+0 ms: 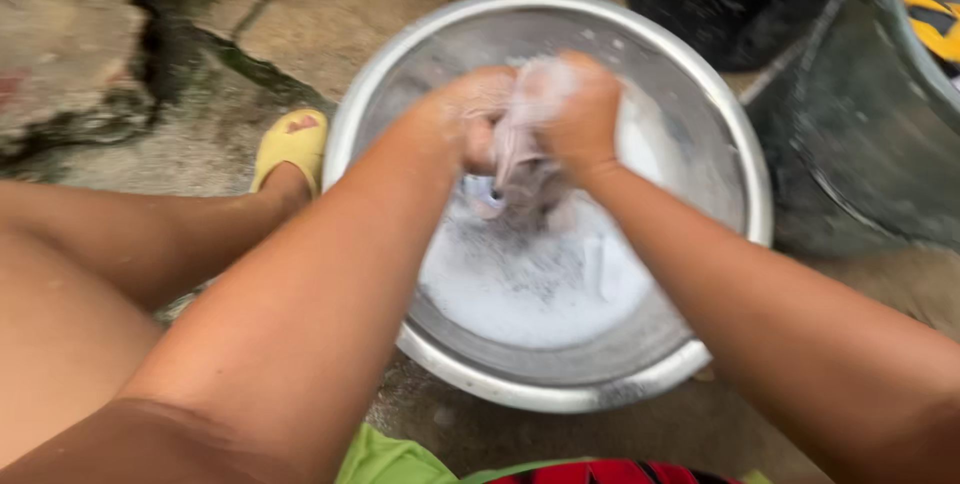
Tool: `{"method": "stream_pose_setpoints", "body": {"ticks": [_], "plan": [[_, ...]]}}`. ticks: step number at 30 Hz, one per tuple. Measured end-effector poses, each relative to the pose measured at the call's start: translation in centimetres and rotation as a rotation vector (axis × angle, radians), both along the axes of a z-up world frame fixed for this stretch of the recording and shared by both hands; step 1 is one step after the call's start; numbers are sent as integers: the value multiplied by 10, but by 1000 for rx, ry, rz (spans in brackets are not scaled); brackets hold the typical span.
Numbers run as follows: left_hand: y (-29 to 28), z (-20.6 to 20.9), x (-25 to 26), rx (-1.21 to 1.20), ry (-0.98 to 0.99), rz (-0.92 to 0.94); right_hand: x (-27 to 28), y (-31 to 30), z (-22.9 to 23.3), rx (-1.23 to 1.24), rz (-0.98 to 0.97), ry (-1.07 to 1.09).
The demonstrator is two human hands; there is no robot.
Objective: The person washes several items of clothing by hand in a basin of soapy water, scrubbing a light-colored shirt with a brush, adding liquid from a purple bottle, and wringing out a purple and yellow garment.
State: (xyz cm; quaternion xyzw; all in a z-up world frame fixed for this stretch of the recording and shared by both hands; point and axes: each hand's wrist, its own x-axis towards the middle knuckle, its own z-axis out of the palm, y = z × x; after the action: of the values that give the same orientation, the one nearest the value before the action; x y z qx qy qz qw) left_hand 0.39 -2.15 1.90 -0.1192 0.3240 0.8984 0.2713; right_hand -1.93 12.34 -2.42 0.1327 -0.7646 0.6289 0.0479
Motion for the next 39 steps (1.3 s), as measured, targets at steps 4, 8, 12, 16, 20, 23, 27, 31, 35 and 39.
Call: {"method": "stream_pose_setpoints", "body": {"ticks": [4,8,12,16,20,23,27,31,35,39], "plan": [[-106,9,4,-197,47,136,-38,93,-26,23,15,-591],[-111,-105,-53,-786,181,473,-50,128,-77,743,-212,46],[-80,-282,-19,-1854,636,22,4,104,-99,842,-31,-304],[37,-319,91,-1518,548,-722,57,80,-114,795,449,115],[58,-241,135,-1344,216,-712,61,49,-103,1208,405,34],[44,-209,131,-1300,124,-620,53,36,-97,1421,401,-47],[34,-201,114,-1187,-29,-479,53,38,-99,1362,542,3],[30,-198,125,-1247,-29,-614,51,33,-114,1231,537,122],[31,-195,128,-1269,45,-571,43,19,-121,1163,448,-4],[21,-207,110,-1205,-27,-213,68,-10,-86,596,503,-42]]}}
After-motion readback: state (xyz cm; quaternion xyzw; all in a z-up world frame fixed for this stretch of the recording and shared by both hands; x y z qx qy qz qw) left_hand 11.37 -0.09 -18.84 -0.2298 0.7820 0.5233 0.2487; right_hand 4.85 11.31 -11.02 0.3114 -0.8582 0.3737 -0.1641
